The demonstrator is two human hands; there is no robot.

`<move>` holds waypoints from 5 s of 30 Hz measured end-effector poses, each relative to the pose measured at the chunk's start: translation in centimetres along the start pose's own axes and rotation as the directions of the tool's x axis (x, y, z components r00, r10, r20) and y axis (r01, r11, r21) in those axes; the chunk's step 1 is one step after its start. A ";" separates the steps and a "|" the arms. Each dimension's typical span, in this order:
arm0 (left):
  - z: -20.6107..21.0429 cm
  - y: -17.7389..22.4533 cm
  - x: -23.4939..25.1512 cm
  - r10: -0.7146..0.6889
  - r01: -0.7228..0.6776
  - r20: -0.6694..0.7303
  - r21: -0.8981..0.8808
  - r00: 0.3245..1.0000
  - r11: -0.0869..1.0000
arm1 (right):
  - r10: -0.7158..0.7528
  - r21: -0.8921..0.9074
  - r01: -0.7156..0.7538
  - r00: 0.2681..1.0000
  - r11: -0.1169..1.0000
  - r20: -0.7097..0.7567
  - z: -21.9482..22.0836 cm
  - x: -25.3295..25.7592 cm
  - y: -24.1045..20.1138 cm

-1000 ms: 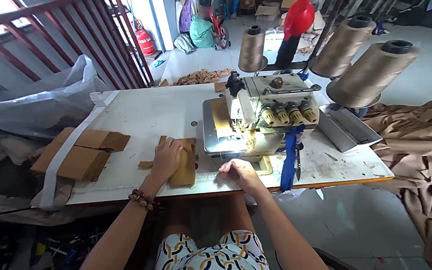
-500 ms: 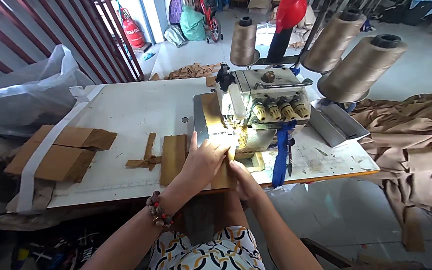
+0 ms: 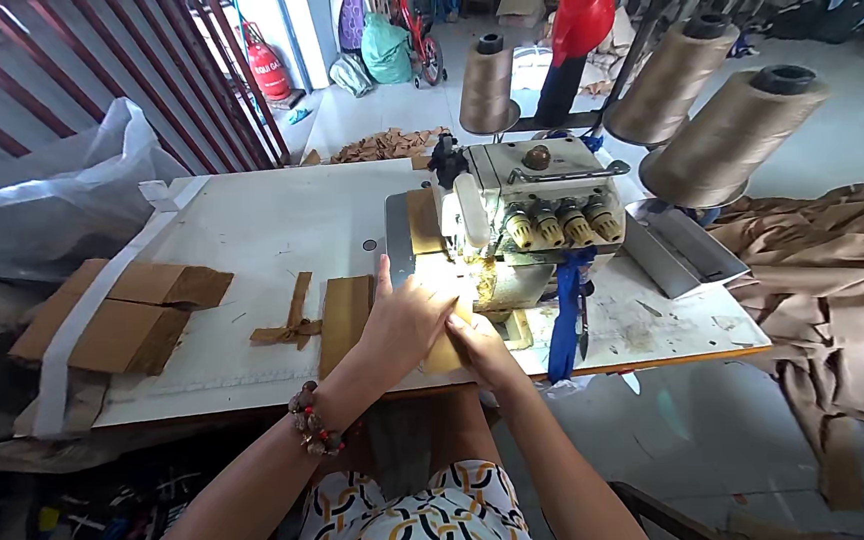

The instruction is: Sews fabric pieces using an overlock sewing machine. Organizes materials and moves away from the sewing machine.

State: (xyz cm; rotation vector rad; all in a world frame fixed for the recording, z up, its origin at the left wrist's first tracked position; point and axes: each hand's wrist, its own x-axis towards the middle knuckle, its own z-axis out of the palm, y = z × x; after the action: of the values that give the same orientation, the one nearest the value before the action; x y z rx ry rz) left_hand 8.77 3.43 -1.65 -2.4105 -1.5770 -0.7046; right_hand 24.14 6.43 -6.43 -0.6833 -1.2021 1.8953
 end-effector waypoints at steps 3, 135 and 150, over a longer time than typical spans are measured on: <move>-0.3 -0.3 0.2 0.004 -0.004 0.010 -0.025 1.000 1.000 | 0.001 0.053 -0.006 0.996 0.999 0.091 -0.4 0.3 0.0; 1.8 -11.8 -7.5 -0.393 0.395 0.046 -0.029 0.918 0.918 | -0.123 -0.052 0.137 0.970 0.989 0.210 -1.7 0.8 3.0; 1.0 0.8 -1.2 -0.041 0.041 -0.033 0.003 0.999 0.999 | 0.062 -0.038 -0.062 0.998 0.997 -0.002 -0.4 -1.9 1.6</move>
State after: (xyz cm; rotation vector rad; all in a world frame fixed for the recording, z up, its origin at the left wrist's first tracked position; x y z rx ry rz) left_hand 9.42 2.53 -3.00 -2.3576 -1.6174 -0.7446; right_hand 24.96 4.59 -8.00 -0.7494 -1.2316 1.9268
